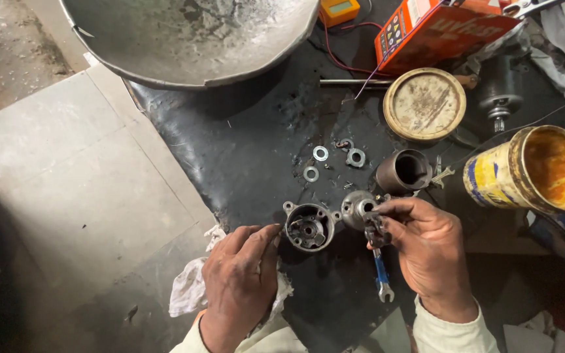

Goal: The person sits at a workbench in a motorcycle repair shop and works on a small mechanical component, fitting small parts and washers into a round metal housing by hand and pressing pieces together. They pick up loose washers and fittings from the bench and place them into the assembly, occasionally repositioning the housing.

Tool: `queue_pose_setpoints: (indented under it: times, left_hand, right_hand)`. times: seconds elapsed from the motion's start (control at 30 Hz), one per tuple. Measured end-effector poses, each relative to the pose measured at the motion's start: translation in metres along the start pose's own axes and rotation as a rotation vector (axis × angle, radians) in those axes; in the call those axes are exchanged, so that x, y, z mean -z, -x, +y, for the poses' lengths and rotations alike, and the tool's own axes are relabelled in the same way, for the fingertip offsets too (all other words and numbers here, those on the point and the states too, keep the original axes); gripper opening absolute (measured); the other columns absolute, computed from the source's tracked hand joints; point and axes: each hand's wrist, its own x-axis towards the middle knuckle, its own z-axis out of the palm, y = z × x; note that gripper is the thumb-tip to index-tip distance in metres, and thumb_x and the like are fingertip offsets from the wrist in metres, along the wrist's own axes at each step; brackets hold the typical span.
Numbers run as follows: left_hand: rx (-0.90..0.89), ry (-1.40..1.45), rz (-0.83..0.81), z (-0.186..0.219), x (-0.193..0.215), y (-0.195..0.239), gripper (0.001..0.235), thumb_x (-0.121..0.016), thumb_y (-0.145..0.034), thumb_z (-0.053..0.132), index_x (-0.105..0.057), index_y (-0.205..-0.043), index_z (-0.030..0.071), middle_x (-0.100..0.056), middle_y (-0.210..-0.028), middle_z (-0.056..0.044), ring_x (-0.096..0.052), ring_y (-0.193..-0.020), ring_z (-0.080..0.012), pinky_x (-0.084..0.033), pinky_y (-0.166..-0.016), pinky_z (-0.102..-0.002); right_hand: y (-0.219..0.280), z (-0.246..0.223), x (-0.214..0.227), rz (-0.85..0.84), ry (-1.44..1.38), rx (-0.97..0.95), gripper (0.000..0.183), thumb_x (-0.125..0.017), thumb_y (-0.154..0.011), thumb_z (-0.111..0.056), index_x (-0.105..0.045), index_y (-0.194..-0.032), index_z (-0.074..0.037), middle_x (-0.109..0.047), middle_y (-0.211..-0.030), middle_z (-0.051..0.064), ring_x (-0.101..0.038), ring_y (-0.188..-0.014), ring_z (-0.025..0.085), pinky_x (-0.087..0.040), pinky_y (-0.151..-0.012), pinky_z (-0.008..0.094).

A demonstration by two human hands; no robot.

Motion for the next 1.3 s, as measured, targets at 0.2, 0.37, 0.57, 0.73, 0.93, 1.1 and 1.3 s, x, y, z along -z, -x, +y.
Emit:
queue_pose_setpoints:
  times: [0.2,0.37,0.57,0.73,0.93,1.1,1.3]
  left_hand:
    - [-0.004,0.001,-0.013,0.002,0.003,-0.002,0.019,-0.076,-0.085,0.008,-0.077,-0.104,0.01,-0.075,-0.097,-0.009,-0.072,-0.082,-0.0288,-0.055,-0.069,-0.038]
    - [-0.012,0.01,-0.015,-0.002,0.001,0.0,0.02,-0.075,-0.084,0.007,-0.077,-0.104,0.01,-0.076,-0.099,-0.008,-0.072,-0.085,-0.0285,-0.054,-0.071,-0.038]
    - [-0.021,0.026,-0.014,-0.003,0.003,0.0,0.022,-0.075,-0.083,0.006,-0.076,-0.103,0.011,-0.076,-0.099,-0.007,-0.072,-0.085,-0.0273,-0.054,-0.072,-0.037]
    - [-0.038,0.045,0.016,-0.005,0.004,0.001,0.022,-0.075,-0.082,0.007,-0.076,-0.103,0.011,-0.075,-0.099,-0.006,-0.071,-0.085,-0.0275,-0.054,-0.073,-0.037]
    - [-0.035,0.051,0.013,-0.008,0.005,0.003,0.026,-0.074,-0.079,0.007,-0.077,-0.104,0.013,-0.075,-0.1,-0.006,-0.071,-0.085,-0.0276,-0.054,-0.073,-0.037]
    - [-0.047,0.071,0.029,-0.011,0.002,0.005,0.025,-0.074,-0.08,0.008,-0.077,-0.104,0.012,-0.076,-0.1,-0.005,-0.071,-0.085,-0.0267,-0.053,-0.073,-0.037]
    - [0.007,0.043,-0.009,-0.013,-0.002,0.006,0.021,-0.075,-0.083,0.01,-0.078,-0.104,0.012,-0.076,-0.098,-0.004,-0.072,-0.082,-0.0214,-0.053,-0.069,-0.034]
  right_hand:
    - [-0.001,-0.012,-0.016,-0.036,0.243,0.027,0.019,-0.067,-0.091,0.01,-0.072,-0.109,0.006,-0.077,-0.097,0.013,-0.073,-0.083,0.012,-0.061,-0.075,0.025]
    - [-0.001,-0.029,-0.049,-0.04,0.779,0.282,0.015,-0.071,-0.087,0.006,-0.073,-0.102,0.002,-0.073,-0.094,0.01,-0.072,-0.081,0.015,-0.059,-0.073,0.028]
    - [-0.001,-0.042,-0.072,-0.271,1.226,0.82,0.013,-0.073,-0.087,0.007,-0.066,-0.097,0.006,-0.068,-0.097,0.014,-0.073,-0.088,0.029,-0.058,-0.078,0.036]
    - [0.003,-0.036,-0.068,-0.175,1.147,0.653,0.014,-0.073,-0.086,0.006,-0.069,-0.099,0.003,-0.07,-0.095,0.01,-0.074,-0.085,0.023,-0.058,-0.075,0.03]
    - [0.008,-0.011,-0.031,-0.026,0.574,0.191,0.015,-0.071,-0.093,0.002,-0.072,-0.108,0.004,-0.071,-0.098,0.01,-0.068,-0.077,0.012,-0.057,-0.067,0.026]
    - [-0.001,-0.003,-0.003,-0.131,-0.356,-0.232,0.03,-0.078,-0.089,-0.01,-0.068,-0.113,0.005,-0.072,-0.095,0.018,-0.073,-0.077,0.024,-0.059,-0.065,0.039]
    - [-0.002,-0.005,0.001,-0.061,-0.468,-0.368,0.022,-0.078,-0.089,-0.005,-0.068,-0.107,0.004,-0.07,-0.094,0.016,-0.069,-0.079,0.021,-0.054,-0.063,0.035]
